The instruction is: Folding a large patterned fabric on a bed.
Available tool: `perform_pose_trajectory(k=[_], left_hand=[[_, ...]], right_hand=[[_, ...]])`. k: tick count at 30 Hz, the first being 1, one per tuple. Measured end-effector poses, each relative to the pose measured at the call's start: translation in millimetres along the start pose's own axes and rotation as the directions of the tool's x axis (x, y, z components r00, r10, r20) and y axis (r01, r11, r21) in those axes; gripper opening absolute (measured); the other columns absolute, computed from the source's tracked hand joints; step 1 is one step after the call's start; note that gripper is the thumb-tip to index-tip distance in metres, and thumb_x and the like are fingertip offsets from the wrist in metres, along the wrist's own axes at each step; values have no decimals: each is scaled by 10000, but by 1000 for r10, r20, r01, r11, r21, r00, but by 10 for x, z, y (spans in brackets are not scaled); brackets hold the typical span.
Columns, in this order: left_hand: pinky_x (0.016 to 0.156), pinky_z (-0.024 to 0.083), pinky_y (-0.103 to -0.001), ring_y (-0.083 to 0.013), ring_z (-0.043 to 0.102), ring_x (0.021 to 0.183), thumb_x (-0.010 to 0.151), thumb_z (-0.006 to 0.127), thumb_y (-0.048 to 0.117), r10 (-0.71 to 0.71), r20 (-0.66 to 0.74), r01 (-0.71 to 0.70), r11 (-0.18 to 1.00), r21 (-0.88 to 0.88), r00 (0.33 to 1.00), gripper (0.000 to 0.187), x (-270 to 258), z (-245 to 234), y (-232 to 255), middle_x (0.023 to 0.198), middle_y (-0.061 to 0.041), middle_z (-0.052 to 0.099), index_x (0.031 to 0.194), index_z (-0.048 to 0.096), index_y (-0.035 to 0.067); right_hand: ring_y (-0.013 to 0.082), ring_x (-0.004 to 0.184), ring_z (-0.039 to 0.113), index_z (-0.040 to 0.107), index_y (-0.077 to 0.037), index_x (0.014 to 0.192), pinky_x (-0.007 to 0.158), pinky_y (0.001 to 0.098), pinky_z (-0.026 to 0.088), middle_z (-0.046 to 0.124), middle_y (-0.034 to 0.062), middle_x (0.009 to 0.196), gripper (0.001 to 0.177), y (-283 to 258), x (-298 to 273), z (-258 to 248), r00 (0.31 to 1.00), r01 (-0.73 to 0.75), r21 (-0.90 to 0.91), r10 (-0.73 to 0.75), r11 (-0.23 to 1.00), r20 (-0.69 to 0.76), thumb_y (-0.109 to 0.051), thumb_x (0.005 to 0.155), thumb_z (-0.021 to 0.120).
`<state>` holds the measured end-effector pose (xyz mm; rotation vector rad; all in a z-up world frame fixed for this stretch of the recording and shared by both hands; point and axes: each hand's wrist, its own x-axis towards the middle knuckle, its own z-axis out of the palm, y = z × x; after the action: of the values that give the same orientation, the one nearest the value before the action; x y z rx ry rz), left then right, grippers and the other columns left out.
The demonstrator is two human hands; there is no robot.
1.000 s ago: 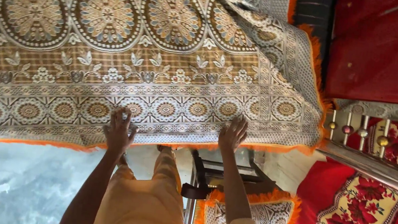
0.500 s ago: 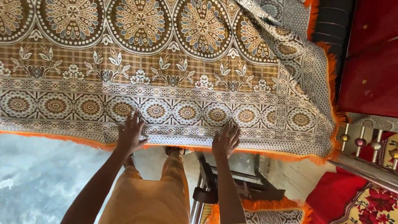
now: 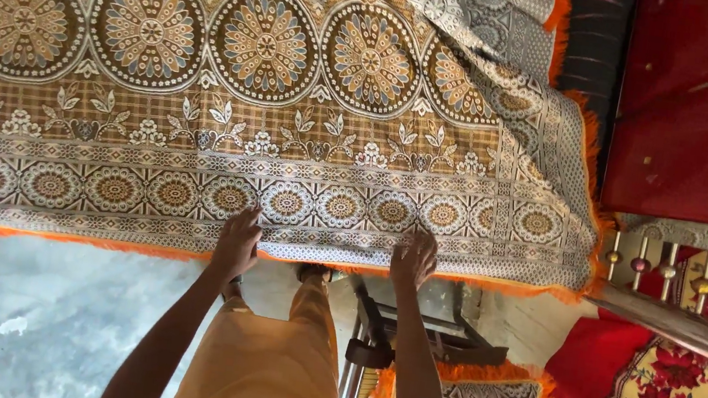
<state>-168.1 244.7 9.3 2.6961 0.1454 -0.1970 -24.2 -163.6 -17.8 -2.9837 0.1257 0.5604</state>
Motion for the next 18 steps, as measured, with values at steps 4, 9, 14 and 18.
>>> perform_pose_trajectory(k=[4, 9, 14, 18], left_hand=[[1181, 293, -588, -367, 349, 1484, 708, 723, 63, 38, 108, -29, 996, -86, 993, 250, 74, -376, 76, 1570, -140, 388, 934, 618, 37], [1189, 262, -620, -404, 341, 1463, 703, 741, 75, 52, 44, -46, 992, -118, 998, 314, 151, -697, 178, 1574, -173, 372, 991, 626, 23], [1192, 271, -626, -414, 354, 1463, 754, 689, 59, 60, -133, -77, 989, -127, 989, 312, 97, -666, 174, 1543, -203, 428, 1062, 653, 21], [1211, 271, -613, -413, 351, 1486, 770, 653, 50, 35, -210, -68, 986, -150, 977, 269, 95, -848, 238, 1543, -206, 445, 1038, 657, 23]], right_hand=[[372, 1571, 42, 163, -124, 1605, 1206, 644, 115, 45, 165, 1692, 879, 191, 113, 49, 971, -234, 2, 234, 972, 56, -539, 949, 576], [429, 1574, 80, 197, -106, 1623, 1208, 644, 204, 63, 218, 1719, 839, 272, 127, -226, 878, -478, 66, 478, 876, 25, -544, 983, 516], [527, 1482, 199, 193, 107, 1566, 1170, 618, 292, 180, 386, 1593, 1001, 956, 419, 544, 825, -466, 176, 498, 867, -267, -642, 1015, 565], [463, 1167, 639, 480, 35, 1365, 980, 571, 523, 628, 319, 1306, 771, 773, 382, 371, 579, -719, 454, 815, 527, -29, -595, 935, 594]])
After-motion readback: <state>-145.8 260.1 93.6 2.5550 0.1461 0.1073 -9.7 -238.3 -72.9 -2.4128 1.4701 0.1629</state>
